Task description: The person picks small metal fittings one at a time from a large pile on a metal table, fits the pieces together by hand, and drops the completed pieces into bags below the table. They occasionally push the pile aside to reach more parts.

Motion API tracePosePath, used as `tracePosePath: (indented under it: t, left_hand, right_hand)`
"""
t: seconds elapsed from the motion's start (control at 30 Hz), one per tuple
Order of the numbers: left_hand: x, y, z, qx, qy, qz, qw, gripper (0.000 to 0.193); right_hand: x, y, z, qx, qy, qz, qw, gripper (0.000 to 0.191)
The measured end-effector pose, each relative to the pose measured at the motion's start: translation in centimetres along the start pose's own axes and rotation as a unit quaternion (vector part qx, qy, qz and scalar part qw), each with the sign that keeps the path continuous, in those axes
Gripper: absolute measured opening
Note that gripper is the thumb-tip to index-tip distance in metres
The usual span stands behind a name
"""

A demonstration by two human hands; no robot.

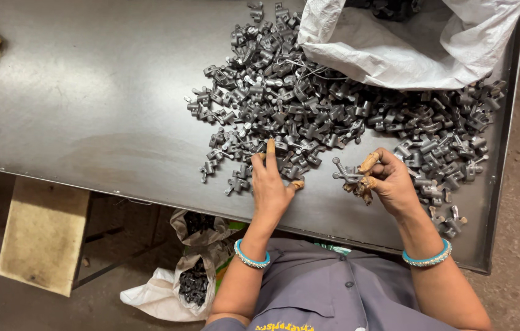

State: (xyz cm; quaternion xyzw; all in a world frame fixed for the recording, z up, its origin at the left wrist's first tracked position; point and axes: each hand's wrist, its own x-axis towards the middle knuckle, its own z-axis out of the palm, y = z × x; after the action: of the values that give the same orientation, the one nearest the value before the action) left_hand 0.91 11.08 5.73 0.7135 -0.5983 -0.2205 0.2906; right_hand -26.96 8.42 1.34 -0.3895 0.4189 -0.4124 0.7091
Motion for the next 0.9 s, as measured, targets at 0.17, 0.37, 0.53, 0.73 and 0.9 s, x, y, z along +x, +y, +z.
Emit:
tracePosePath:
  t: [0.17,0.37,0.53,0.73,0.9]
  left_hand:
    - [-0.4,-0.2,0.5,-0.022,-0.008,0.017,1.0,0.113]
    - [-1.9,0.7,2.3,-0.044,-0.012,0.079,0.996,0.105]
    - [-2.8,1.5,4.2,-0.084,-0.061,0.055,0.993,0.086]
    - [-3.5,2.6,5.9,-0.133,-0.086,0.05,0.986,0.08]
    - [-3.5,2.6,5.0,-0.18,-0.102,0.048,0.977,0.076]
  right_hand:
    - [-1.1,0.5,-0.2,-0.006,-0.034,-0.024,0.999,0.039]
    - [-2.7,1.1,-0.3,0.009,-0.041,-0.02,0.999,0.042]
    - [-4.2,1.6,-0.8,0.064,-0.017,0.002,0.998,0.041]
    - [-5.8,3.2,-2.4,0.139,0.04,0.051,0.988,0.036]
    - [-6.1,2.7,-2.9,0.094,-0.003,0.072,0.993,0.029]
